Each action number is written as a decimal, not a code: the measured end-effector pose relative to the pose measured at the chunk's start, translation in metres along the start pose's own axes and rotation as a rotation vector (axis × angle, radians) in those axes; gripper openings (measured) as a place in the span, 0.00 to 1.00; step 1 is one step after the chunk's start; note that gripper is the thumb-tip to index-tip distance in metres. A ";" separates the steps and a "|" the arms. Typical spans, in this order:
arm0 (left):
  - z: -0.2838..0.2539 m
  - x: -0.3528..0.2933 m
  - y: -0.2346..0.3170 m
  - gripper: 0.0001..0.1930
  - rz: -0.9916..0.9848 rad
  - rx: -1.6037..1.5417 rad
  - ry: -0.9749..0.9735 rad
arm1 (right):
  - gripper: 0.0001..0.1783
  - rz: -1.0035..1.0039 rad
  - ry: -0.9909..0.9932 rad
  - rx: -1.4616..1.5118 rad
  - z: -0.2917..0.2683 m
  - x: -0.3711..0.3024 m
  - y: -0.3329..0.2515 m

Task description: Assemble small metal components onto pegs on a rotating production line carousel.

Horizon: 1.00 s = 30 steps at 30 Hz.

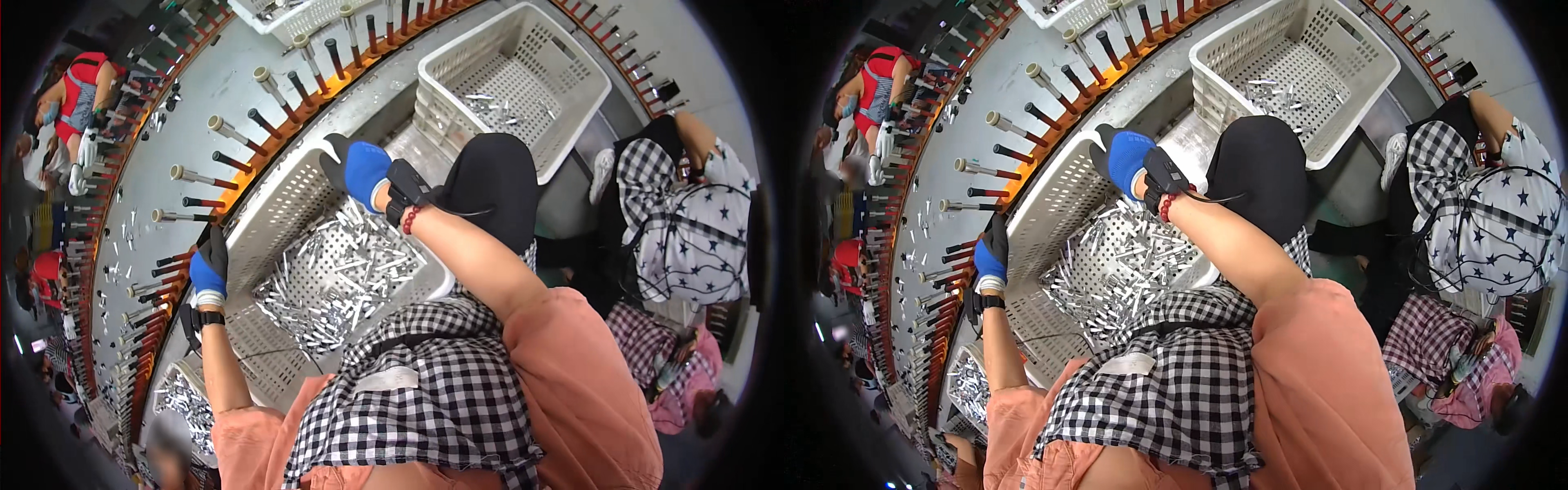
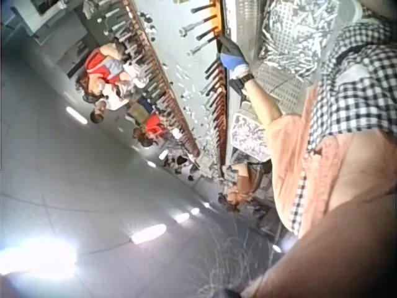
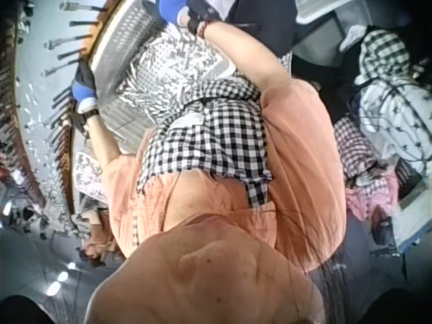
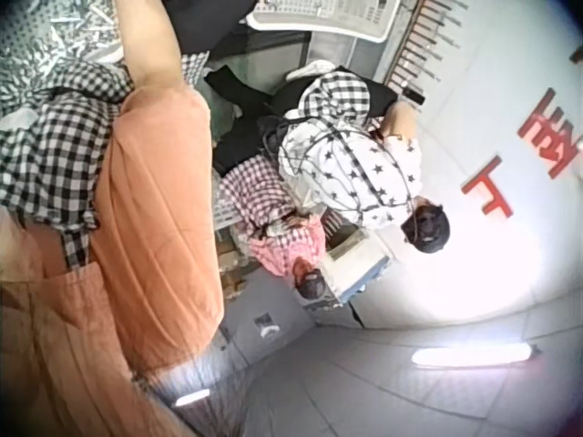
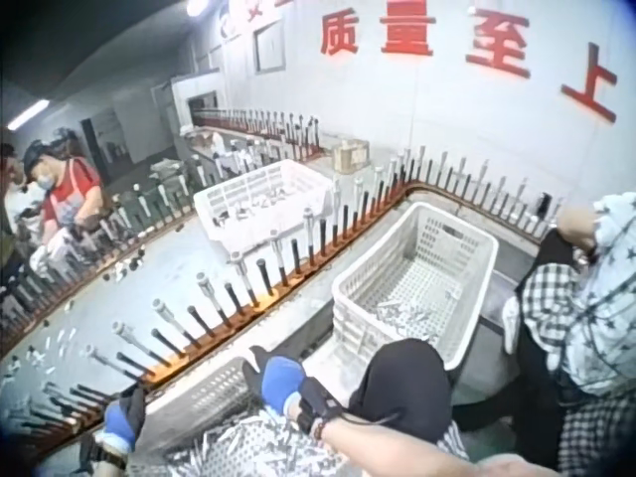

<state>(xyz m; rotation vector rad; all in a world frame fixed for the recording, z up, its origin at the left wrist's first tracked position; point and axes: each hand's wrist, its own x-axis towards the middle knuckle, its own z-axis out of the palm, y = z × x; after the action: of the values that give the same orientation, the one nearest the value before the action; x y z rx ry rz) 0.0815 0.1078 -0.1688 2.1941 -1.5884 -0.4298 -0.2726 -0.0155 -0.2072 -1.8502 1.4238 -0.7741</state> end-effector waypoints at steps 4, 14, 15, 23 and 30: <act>0.010 0.002 -0.011 0.29 0.023 0.041 0.087 | 0.33 0.045 -0.111 -0.076 -0.017 -0.007 -0.003; 0.003 0.004 -0.030 0.30 -0.243 -0.023 -0.120 | 0.24 -0.284 -0.108 0.127 -0.170 0.120 -0.032; 0.000 0.002 -0.030 0.30 -0.259 -0.025 -0.109 | 0.22 -0.080 -0.022 0.519 -0.184 0.137 -0.036; 0.004 0.016 -0.012 0.27 -0.222 -0.094 -0.145 | 0.29 0.054 0.412 1.209 -0.230 0.241 0.035; 0.008 0.021 -0.008 0.26 -0.142 -0.100 -0.189 | 0.28 -0.192 0.233 0.504 -0.174 0.279 0.029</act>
<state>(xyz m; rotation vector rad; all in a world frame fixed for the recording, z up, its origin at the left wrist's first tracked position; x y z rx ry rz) 0.0906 0.0893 -0.1797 2.2526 -1.4726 -0.7630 -0.3620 -0.3180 -0.1106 -1.5468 1.0597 -1.3439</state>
